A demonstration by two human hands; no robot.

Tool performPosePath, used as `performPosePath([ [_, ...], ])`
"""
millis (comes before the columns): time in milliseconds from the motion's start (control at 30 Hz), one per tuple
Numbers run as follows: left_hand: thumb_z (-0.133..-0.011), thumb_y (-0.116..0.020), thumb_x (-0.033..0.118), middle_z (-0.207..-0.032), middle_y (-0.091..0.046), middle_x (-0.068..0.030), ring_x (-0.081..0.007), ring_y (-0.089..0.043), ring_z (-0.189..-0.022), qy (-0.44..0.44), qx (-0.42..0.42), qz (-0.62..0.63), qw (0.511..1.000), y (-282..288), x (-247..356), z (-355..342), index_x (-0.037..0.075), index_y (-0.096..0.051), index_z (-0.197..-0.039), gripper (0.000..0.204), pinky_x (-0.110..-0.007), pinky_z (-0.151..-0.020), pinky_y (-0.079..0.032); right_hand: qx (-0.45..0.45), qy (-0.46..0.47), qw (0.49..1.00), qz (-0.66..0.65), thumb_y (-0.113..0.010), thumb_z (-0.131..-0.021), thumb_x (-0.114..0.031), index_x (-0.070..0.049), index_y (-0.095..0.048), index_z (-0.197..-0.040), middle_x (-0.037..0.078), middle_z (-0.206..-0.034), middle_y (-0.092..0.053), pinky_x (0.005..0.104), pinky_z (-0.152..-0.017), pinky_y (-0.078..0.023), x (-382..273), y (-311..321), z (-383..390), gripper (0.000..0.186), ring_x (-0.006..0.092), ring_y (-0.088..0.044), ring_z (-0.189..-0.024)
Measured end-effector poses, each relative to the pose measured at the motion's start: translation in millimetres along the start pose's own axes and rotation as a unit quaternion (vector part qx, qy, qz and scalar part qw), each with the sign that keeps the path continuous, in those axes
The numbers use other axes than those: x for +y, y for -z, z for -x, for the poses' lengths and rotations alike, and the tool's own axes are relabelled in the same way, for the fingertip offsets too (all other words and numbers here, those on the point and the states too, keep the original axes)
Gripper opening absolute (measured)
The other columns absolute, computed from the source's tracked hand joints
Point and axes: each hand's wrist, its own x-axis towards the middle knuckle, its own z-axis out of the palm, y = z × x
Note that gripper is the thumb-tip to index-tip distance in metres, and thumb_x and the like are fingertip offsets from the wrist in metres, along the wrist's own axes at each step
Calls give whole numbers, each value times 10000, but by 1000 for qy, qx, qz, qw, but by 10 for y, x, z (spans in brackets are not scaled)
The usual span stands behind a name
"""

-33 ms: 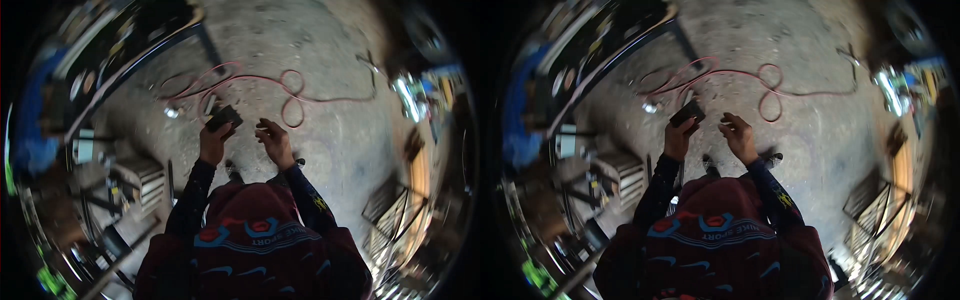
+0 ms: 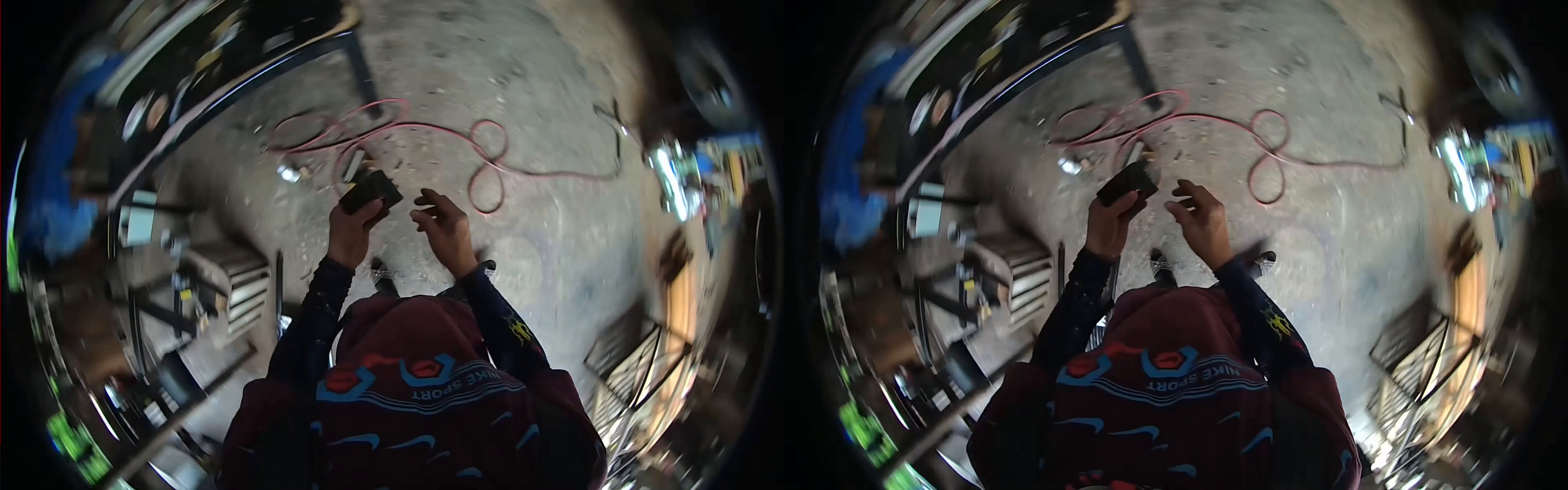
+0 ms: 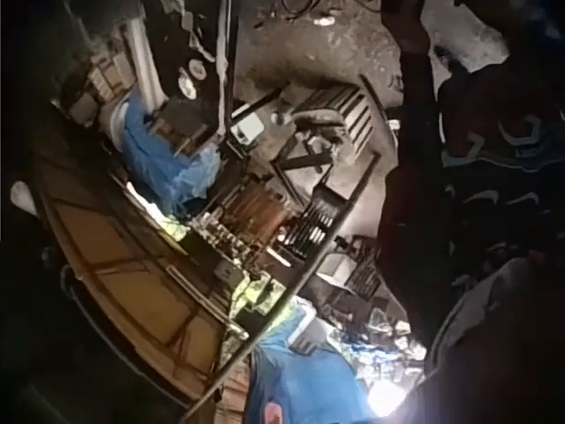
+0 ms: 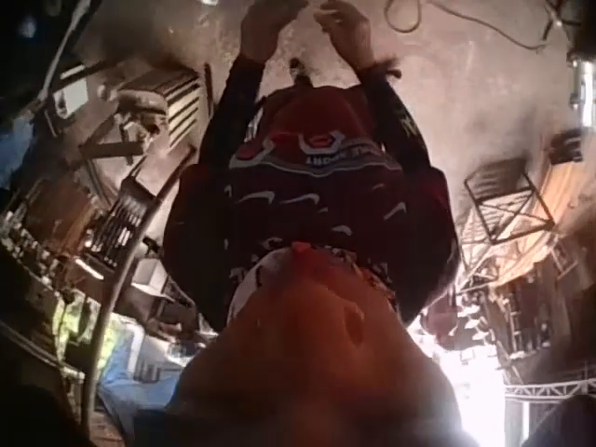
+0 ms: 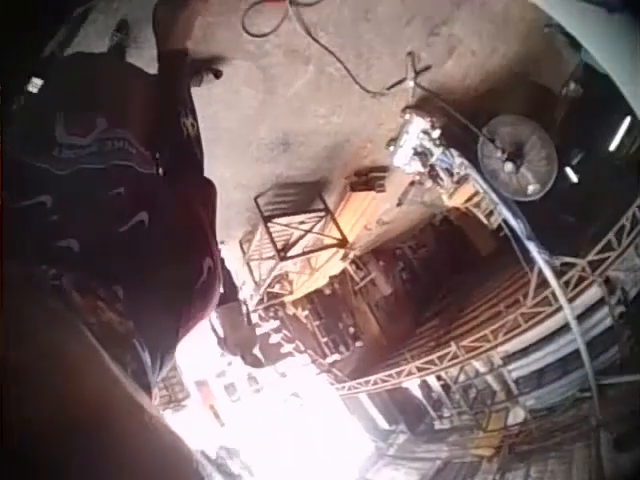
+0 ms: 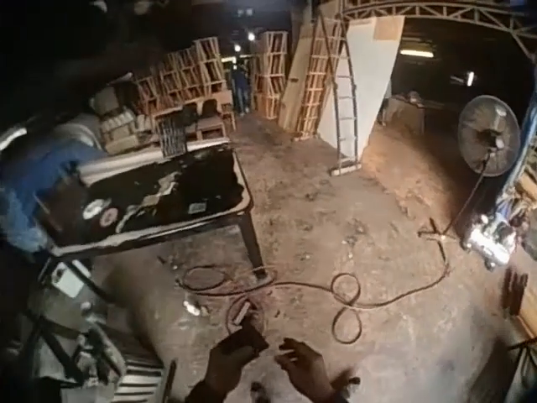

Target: The recorder is repairing wooden chairs by applying glue to wooden brackets and securing them with a power drill.

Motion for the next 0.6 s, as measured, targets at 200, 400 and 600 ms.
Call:
performPosePath([
  [200,-841,-696,-16,-1291,-577,-68,-310,-581,-1188,-125,-209,294,924,1302,380,545,139,-542,-1300,508,-405,-922,-521,-184,275,940,81,-822,-723,-56,5,-581,-1236,145,-1107,-613,314,-662,-552,-706,-1428,-36,570,231,-659,-827],
  [400,-830,-730,11,-1264,-598,-119,-307,-593,-1160,-225,-72,315,919,1670,461,1009,65,-537,-1286,498,-432,-951,-510,-303,338,890,42,-802,-753,-78,-21,-592,-1206,165,-1083,-614,375,-683,-559,-944,-2012,-8,502,323,-670,-886],
  [600,-836,-746,45,-1152,-672,-93,-242,-638,-1084,-238,112,231,937,1314,477,1223,43,-620,-1197,382,-392,-949,-529,-382,282,879,44,-738,-821,-62,-10,-624,-1103,135,-1009,-624,354,-643,-554,-733,-2132,-272,308,287,-674,-808],
])
